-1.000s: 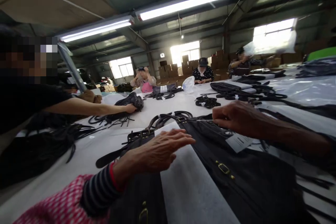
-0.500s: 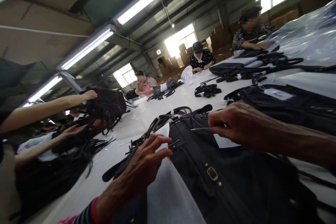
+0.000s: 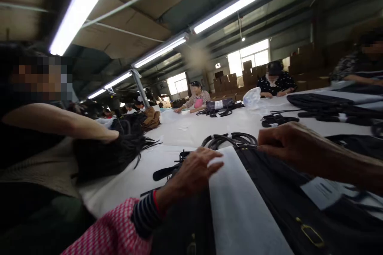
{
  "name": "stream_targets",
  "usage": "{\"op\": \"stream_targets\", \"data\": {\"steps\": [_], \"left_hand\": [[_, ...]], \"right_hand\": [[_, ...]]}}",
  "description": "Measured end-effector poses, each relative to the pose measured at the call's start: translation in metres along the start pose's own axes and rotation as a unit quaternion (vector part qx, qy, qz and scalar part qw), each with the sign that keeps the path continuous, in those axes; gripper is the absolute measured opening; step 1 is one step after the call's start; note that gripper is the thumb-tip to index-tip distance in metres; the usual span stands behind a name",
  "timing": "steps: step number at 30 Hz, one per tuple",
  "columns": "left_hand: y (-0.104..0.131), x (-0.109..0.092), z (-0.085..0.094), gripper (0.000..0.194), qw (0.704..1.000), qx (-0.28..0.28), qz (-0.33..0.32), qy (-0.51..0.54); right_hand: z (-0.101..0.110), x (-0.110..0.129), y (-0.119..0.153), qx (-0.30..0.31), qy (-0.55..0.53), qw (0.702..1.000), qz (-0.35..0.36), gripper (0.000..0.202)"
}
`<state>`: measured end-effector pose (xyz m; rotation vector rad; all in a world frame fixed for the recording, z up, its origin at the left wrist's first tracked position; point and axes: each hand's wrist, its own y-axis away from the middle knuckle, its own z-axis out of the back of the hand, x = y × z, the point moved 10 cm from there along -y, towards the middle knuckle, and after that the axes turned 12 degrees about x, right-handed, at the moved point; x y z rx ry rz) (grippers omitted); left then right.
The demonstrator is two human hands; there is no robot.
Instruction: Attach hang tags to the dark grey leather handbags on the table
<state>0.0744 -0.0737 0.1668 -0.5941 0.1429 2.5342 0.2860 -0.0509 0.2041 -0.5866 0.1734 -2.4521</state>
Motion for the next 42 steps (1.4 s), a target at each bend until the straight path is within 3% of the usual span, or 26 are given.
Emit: {"op": "stream_targets", "data": {"steps": [2, 4, 6, 9, 13, 20, 29, 32, 34, 38, 40, 42], "left_hand": [[0.007, 0.068, 0.035, 0.015, 0.99, -0.062, 0.103, 0.074], [0.009, 0.123, 0.044, 0.013, 0.98, -0.056, 0.136, 0.133], [0.005, 0.16, 0.034, 0.005, 0.97, -0.031, 0.134, 0.202], [-0.006, 0.186, 0.004, 0.018, 0.94, -0.01, 0.111, 0.321], [-0.017, 0.189, -0.021, 0.036, 0.89, -0.011, 0.067, 0.451], [-0.015, 0.18, -0.023, 0.048, 0.841, -0.012, -0.016, 0.54], [-0.022, 0.198, -0.023, 0.03, 0.875, -0.042, -0.013, 0.482], [-0.014, 0.202, -0.019, 0.03, 0.883, -0.035, -0.016, 0.469], [-0.003, 0.208, -0.013, 0.03, 0.889, -0.045, -0.008, 0.455], [0.021, 0.218, 0.014, 0.023, 0.897, -0.154, -0.011, 0.415], [0.026, 0.213, 0.021, 0.022, 0.89, -0.202, -0.02, 0.409], [0.024, 0.203, 0.02, 0.022, 0.884, -0.213, -0.025, 0.416]], "right_hand": [[-0.005, 0.026, -0.025, 0.013, 0.034, 0.999, 0.025, 0.021], [-0.019, 0.049, -0.051, 0.04, 0.06, 0.997, 0.037, 0.016], [-0.041, 0.066, -0.076, 0.076, 0.08, 0.993, 0.03, 0.013], [-0.08, 0.081, -0.104, 0.125, 0.113, 0.986, 0.01, 0.011], [-0.117, 0.093, -0.123, 0.155, 0.154, 0.976, -0.004, 0.016], [-0.15, 0.103, -0.151, 0.174, 0.171, 0.97, -0.007, 0.023], [-0.167, 0.101, -0.164, 0.157, 0.1, 0.982, 0.028, 0.016], [-0.173, 0.087, -0.16, 0.197, -0.029, 0.98, 0.006, 0.01], [-0.176, 0.08, -0.152, 0.241, -0.153, 0.958, 0.0, 0.017], [-0.168, 0.086, -0.129, 0.306, -0.303, 0.902, 0.037, 0.02], [-0.163, 0.088, -0.119, 0.323, -0.308, 0.894, 0.029, 0.019], [-0.159, 0.089, -0.113, 0.315, -0.299, 0.9, 0.025, 0.02]]}}
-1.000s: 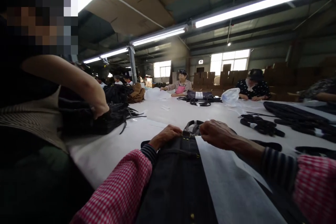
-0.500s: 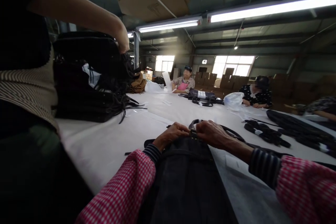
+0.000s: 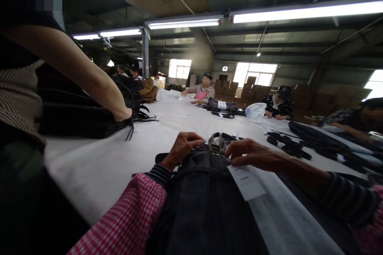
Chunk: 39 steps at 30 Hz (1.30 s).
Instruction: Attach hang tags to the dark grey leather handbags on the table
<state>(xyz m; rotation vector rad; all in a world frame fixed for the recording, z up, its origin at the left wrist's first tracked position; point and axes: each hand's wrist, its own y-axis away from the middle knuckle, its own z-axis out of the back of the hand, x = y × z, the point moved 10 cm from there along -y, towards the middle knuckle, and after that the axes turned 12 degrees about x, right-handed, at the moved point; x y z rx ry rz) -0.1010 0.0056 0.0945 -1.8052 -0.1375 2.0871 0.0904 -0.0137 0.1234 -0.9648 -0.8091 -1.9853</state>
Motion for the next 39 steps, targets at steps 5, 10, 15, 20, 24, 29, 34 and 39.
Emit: {"op": "stream_targets", "data": {"steps": [5, 10, 15, 20, 24, 29, 34, 39], "left_hand": [[-0.002, -0.013, -0.035, 0.024, 0.997, 0.073, -0.02, 0.035], [-0.003, -0.015, -0.038, 0.026, 0.994, 0.09, -0.046, 0.047], [-0.002, -0.007, -0.034, 0.027, 0.996, 0.069, -0.039, 0.048], [-0.001, -0.003, -0.026, 0.023, 0.996, 0.037, -0.042, 0.073], [-0.001, -0.004, -0.029, 0.023, 0.996, 0.047, -0.041, 0.064], [0.001, -0.003, -0.031, 0.024, 0.996, 0.056, -0.037, 0.056], [0.002, -0.004, -0.032, 0.021, 0.996, 0.063, -0.036, 0.048], [0.004, -0.005, -0.033, 0.022, 0.996, 0.061, -0.035, 0.05]], "right_hand": [[-0.001, -0.003, 0.002, -0.029, 0.063, 0.997, 0.024, 0.021], [0.012, -0.009, -0.001, -0.069, 0.023, 0.997, -0.015, 0.023], [0.006, 0.047, -0.004, -0.176, 0.436, 0.882, -0.022, 0.033], [-0.049, 0.057, -0.017, -0.099, 0.5, 0.859, 0.047, 0.034], [-0.038, 0.036, -0.013, -0.053, 0.246, 0.966, 0.056, 0.017], [-0.022, 0.028, -0.006, -0.051, 0.136, 0.986, 0.086, 0.021], [-0.029, 0.032, -0.005, -0.063, 0.197, 0.974, 0.089, 0.042], [-0.012, 0.042, 0.002, -0.096, 0.221, 0.964, 0.114, 0.038]]}}
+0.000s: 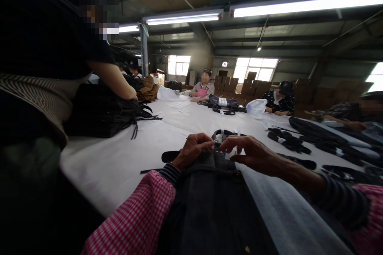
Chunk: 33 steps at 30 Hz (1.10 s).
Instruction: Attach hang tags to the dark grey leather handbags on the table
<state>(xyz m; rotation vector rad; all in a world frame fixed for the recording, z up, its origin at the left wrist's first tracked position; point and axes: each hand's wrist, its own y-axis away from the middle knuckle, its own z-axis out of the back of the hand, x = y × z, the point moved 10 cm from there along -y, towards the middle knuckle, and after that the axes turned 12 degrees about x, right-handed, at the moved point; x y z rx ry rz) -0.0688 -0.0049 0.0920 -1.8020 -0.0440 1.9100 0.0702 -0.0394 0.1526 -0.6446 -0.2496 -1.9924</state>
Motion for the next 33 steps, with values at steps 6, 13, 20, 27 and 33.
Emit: {"op": "stream_targets", "data": {"steps": [6, 13, 20, 27, 33], "left_hand": [[0.001, 0.005, -0.006, 0.028, 0.999, 0.02, 0.028, 0.024], [0.001, 0.001, -0.006, 0.027, 0.999, 0.013, 0.031, 0.01], [0.002, -0.001, -0.006, 0.026, 1.0, 0.016, 0.027, -0.004], [0.001, -0.001, -0.009, 0.024, 0.999, 0.033, 0.034, -0.014], [0.001, 0.001, -0.009, 0.025, 0.998, 0.038, 0.041, -0.021]], "right_hand": [[0.005, -0.033, 0.005, -0.018, 0.031, 0.996, -0.084, 0.04], [0.011, -0.041, 0.004, -0.043, -0.082, 0.991, -0.094, 0.044], [0.009, -0.035, -0.01, 0.004, -0.196, 0.974, -0.114, 0.03], [-0.015, -0.036, 0.003, -0.02, 0.002, 0.996, -0.086, 0.016], [-0.013, -0.015, 0.014, -0.057, 0.158, 0.985, -0.044, 0.016]]}}
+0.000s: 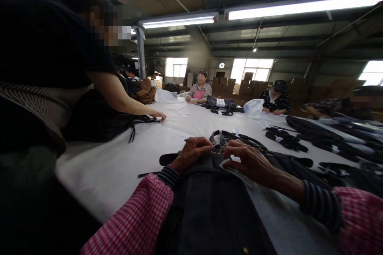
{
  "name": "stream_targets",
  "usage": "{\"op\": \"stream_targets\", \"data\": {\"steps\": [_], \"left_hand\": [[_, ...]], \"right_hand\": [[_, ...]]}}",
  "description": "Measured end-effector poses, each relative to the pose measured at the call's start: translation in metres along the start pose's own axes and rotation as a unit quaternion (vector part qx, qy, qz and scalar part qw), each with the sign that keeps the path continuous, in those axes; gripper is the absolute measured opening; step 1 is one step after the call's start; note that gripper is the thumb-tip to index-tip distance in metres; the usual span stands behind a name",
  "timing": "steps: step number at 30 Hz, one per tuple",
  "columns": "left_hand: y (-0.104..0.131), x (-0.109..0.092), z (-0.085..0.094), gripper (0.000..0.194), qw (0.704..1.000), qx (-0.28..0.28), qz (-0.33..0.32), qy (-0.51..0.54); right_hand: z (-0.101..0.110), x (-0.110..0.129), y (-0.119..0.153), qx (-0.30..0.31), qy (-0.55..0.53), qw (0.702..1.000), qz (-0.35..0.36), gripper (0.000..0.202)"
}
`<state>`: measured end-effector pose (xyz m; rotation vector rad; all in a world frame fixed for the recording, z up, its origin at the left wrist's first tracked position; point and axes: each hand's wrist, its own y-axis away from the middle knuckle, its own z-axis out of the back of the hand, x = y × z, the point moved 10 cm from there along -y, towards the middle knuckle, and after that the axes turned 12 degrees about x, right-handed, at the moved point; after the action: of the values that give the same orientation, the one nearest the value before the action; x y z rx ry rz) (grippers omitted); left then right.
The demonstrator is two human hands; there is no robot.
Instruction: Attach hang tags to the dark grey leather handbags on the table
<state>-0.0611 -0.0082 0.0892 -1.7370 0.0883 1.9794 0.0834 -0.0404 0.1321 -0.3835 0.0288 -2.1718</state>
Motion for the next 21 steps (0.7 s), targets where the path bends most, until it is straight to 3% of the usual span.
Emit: {"op": "stream_targets", "data": {"steps": [4, 9, 11, 17, 21], "left_hand": [[0.0, 0.001, -0.001, 0.026, 1.0, 0.004, 0.003, 0.005], [-0.001, 0.0, 0.0, 0.028, 1.0, 0.002, 0.001, -0.006], [-0.001, 0.0, 0.0, 0.027, 1.0, 0.002, -0.004, -0.014], [-0.002, -0.002, 0.001, 0.026, 0.999, -0.001, -0.01, -0.033], [-0.002, -0.003, 0.001, 0.025, 0.999, -0.004, -0.007, -0.044]], "right_hand": [[-0.01, -0.007, -0.003, 0.046, -0.067, 0.997, 0.009, 0.02], [-0.011, -0.017, -0.007, 0.065, -0.13, 0.989, 0.004, 0.01], [-0.01, -0.014, -0.007, 0.056, -0.115, 0.992, 0.01, 0.011], [-0.011, 0.017, -0.001, 0.036, 0.087, 0.994, 0.06, 0.023], [-0.005, -0.004, -0.013, 0.007, 0.011, 1.0, -0.005, 0.012]]}}
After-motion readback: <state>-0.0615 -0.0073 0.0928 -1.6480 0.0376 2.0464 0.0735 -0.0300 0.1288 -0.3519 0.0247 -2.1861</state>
